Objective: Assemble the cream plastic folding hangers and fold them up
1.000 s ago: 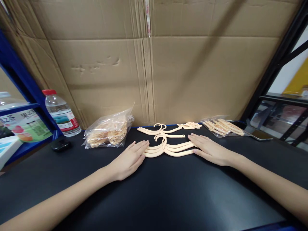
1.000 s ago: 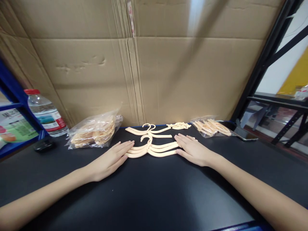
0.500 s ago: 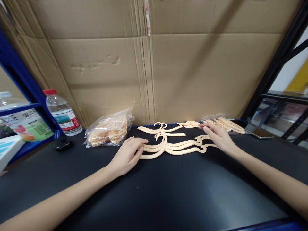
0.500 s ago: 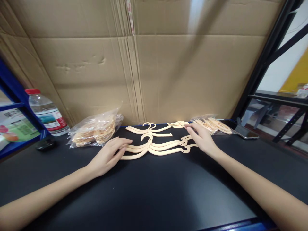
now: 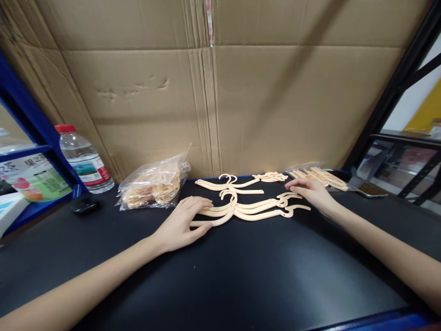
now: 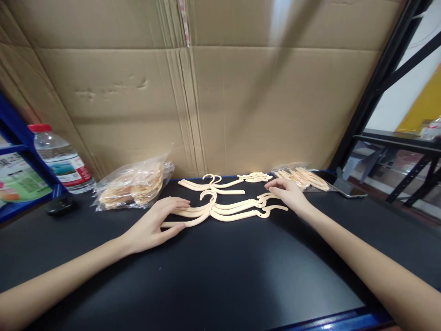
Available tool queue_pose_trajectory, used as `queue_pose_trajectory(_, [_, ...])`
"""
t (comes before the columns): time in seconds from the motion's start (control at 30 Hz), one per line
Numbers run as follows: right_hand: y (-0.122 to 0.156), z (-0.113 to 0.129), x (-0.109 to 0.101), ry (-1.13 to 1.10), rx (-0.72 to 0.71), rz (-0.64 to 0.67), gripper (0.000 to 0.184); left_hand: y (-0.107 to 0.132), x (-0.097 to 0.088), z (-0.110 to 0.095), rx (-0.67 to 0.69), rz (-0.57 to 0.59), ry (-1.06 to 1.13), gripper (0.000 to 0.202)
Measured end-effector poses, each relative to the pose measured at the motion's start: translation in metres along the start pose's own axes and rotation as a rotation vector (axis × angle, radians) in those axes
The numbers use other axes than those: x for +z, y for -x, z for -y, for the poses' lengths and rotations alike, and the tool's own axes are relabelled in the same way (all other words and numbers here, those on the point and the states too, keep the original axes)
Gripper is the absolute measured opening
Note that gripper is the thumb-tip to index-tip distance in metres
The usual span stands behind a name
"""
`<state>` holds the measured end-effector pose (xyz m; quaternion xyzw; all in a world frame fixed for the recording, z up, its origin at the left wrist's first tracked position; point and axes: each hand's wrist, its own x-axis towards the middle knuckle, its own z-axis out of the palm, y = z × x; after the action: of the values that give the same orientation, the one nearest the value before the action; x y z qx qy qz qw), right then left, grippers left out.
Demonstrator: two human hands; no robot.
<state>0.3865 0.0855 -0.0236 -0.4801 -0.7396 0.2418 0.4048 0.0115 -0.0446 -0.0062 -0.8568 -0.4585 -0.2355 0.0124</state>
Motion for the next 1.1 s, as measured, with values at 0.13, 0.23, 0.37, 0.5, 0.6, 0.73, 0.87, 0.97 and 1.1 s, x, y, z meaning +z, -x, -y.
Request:
queue_pose_trajectory(0.13, [0.002, 0.003, 0.003, 0.075, -0.037, 0.101, 0.028, 0.000, 0.000, 0.000, 0.002, 0.039, 0.001, 0.032])
queue_pose_trajectory(0.23, [0.004, 0.004, 0.007, 0.111, -0.089, 0.164, 0.030, 0.000, 0.003, 0.002, 0.002, 0.052, 0.006, 0.027])
queue_pose_trajectory(0.37, [0.007, 0.007, 0.009, 0.167, -0.201, 0.253, 0.030, 0.000, 0.005, 0.007, 0.000, 0.026, 0.007, 0.025])
queue_pose_trajectory(0.5, [0.008, 0.012, 0.002, 0.206, -0.320, 0.378, 0.039, 0.001, 0.006, 0.010, -0.030, -0.009, -0.003, 0.023])
queue_pose_trajectory(0.6, [0.009, 0.016, -0.005, 0.234, -0.367, 0.465, 0.057, 0.001, 0.006, 0.011, -0.056, -0.025, -0.019, 0.023])
queue_pose_trajectory(0.73, [0.010, 0.017, -0.008, 0.260, -0.414, 0.544, 0.064, 0.001, 0.007, 0.012, -0.067, -0.033, -0.028, 0.025])
queue_pose_trajectory(0.87, [0.009, 0.014, -0.006, 0.242, -0.435, 0.494, 0.057, 0.001, 0.007, 0.011, -0.067, -0.035, -0.028, 0.026])
queue_pose_trajectory(0.97, [0.009, 0.014, -0.003, 0.226, -0.430, 0.467, 0.052, 0.001, 0.007, 0.011, -0.063, -0.035, -0.029, 0.026])
queue_pose_trajectory(1.1, [0.010, 0.016, 0.000, 0.206, -0.442, 0.439, 0.047, 0.002, 0.008, 0.011, -0.064, -0.049, -0.034, 0.027])
